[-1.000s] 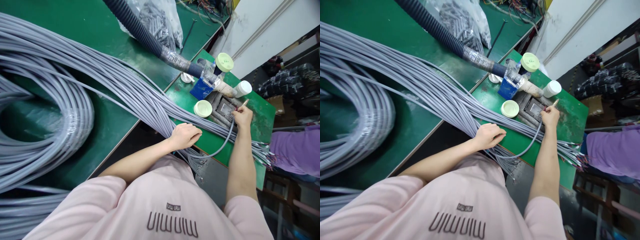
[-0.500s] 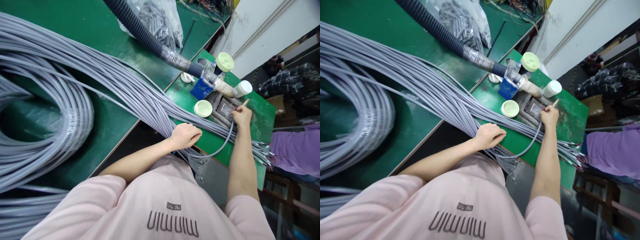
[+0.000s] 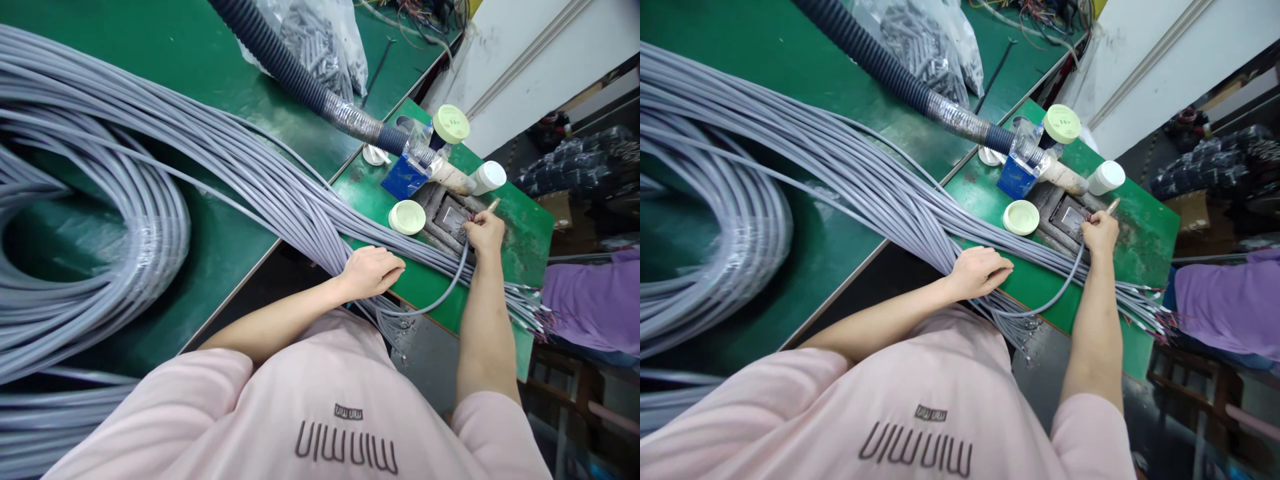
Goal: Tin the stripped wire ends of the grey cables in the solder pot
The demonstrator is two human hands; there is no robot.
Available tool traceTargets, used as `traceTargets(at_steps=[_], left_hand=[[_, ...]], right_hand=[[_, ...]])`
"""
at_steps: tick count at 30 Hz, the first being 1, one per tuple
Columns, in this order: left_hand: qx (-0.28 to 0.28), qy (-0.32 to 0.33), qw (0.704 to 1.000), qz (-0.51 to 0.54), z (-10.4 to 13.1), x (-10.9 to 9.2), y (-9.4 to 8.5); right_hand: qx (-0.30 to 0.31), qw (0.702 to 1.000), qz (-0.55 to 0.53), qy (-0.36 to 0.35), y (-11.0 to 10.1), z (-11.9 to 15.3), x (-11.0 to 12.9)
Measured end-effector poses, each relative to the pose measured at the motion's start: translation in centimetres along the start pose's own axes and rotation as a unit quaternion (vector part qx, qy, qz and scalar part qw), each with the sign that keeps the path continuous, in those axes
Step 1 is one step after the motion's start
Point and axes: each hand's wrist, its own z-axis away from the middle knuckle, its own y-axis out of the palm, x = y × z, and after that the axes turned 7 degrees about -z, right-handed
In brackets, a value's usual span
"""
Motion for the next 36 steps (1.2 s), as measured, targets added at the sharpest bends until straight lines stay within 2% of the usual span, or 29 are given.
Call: traceTargets(at_steps=[2, 5, 9, 11, 13, 15, 17, 19, 21, 25, 28, 30, 31, 33, 35, 36], left_hand=[[-0.001, -0.001, 1.000, 0.000, 0.0, 0.0, 0.1], [-0.007, -0.001, 1.000, 0.009, 0.0, 0.1, 0.1], [-0.012, -0.022, 0.998, 0.058, 0.0, 0.1, 0.0], [-0.023, -0.066, 0.989, 0.131, -0.1, -0.2, -0.1], [-0.034, -0.142, 0.957, 0.252, -0.4, -0.7, 0.0], [-0.040, -0.214, 0.892, 0.397, -0.8, -1.5, 0.1], [-0.050, -0.249, 0.819, 0.514, -1.2, -2.3, 0.3], [-0.072, -0.264, 0.773, 0.572, -1.6, -3.1, 0.2], [-0.095, -0.280, 0.755, 0.585, -1.9, -3.7, 0.0], [-0.125, -0.297, 0.744, 0.585, -2.3, -4.5, -0.6], [-0.139, -0.299, 0.751, 0.573, -2.7, -4.3, -1.1], [-0.151, -0.297, 0.773, 0.541, -2.9, -3.7, -1.5], [-0.165, -0.295, 0.791, 0.509, -2.9, -3.3, -1.7], [-0.191, -0.258, 0.852, 0.414, -2.8, -2.6, -2.0], [-0.191, -0.149, 0.919, 0.310, -2.6, -2.2, -2.0], [-0.178, -0.086, 0.942, 0.271, -2.4, -2.1, -1.9]], right_hand=[[-0.003, 0.999, -0.033, 0.007, -0.3, 0.2, 0.4], [0.009, 0.984, -0.173, 0.026, -1.3, 1.3, 1.9], [0.045, 0.913, -0.402, 0.054, -3.4, 5.3, 6.4], [0.079, 0.872, -0.476, 0.077, -4.4, 8.0, 9.1], [0.113, 0.836, -0.530, 0.088, -4.9, 10.6, 11.7], [0.143, 0.806, -0.568, 0.088, -5.1, 12.8, 13.9], [0.179, 0.784, -0.588, 0.088, -4.9, 14.3, 15.4], [0.210, 0.768, -0.598, 0.095, -4.6, 15.3, 16.4], [0.228, 0.756, -0.605, 0.107, -4.4, 15.8, 17.0], [0.241, 0.748, -0.608, 0.111, -4.2, 16.0, 17.3], [0.260, 0.754, -0.595, 0.103, -4.1, 16.2, 17.1], [0.277, 0.773, -0.564, 0.088, -4.2, 16.7, 16.7], [0.288, 0.785, -0.543, 0.079, -4.2, 17.0, 16.4], [0.306, 0.798, -0.513, 0.077, -4.2, 17.9, 15.8], [0.314, 0.791, -0.516, 0.096, -4.1, 18.8, 15.1], [0.309, 0.785, -0.525, 0.109, -4.0, 19.3, 14.8]])
